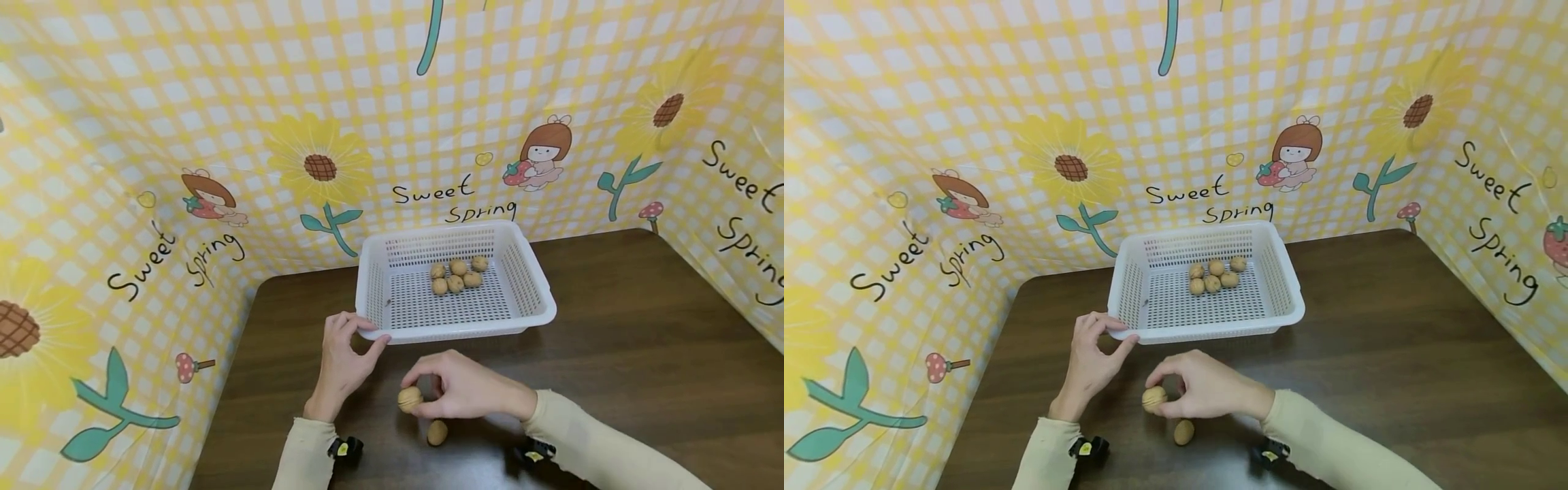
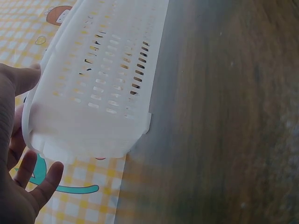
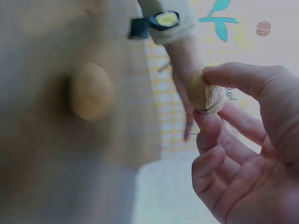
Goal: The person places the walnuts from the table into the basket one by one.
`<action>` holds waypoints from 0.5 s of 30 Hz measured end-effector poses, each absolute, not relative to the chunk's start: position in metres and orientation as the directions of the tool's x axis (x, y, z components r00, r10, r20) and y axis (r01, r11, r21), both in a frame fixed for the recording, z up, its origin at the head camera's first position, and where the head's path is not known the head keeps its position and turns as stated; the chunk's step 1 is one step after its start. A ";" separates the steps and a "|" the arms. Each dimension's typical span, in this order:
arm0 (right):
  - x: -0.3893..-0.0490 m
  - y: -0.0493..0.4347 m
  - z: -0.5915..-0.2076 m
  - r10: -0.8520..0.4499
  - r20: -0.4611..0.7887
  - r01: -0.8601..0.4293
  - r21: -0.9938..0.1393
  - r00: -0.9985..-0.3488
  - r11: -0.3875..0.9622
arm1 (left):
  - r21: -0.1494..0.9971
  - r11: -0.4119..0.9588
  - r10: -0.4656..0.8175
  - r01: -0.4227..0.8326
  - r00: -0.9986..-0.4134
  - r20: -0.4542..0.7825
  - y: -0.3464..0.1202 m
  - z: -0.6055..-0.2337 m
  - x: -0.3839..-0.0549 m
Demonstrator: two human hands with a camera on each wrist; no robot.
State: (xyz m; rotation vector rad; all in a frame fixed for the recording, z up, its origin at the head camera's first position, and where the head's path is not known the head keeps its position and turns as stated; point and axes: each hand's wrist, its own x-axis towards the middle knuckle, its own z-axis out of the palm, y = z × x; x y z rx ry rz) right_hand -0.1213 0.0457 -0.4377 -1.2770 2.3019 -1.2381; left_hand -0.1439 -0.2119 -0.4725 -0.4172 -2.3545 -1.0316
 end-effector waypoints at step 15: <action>-0.163 0.060 -0.364 -0.766 0.184 -0.594 -0.747 -0.616 0.299 | 0.574 0.659 0.076 0.487 -0.802 0.593 -0.213 -0.474 -0.145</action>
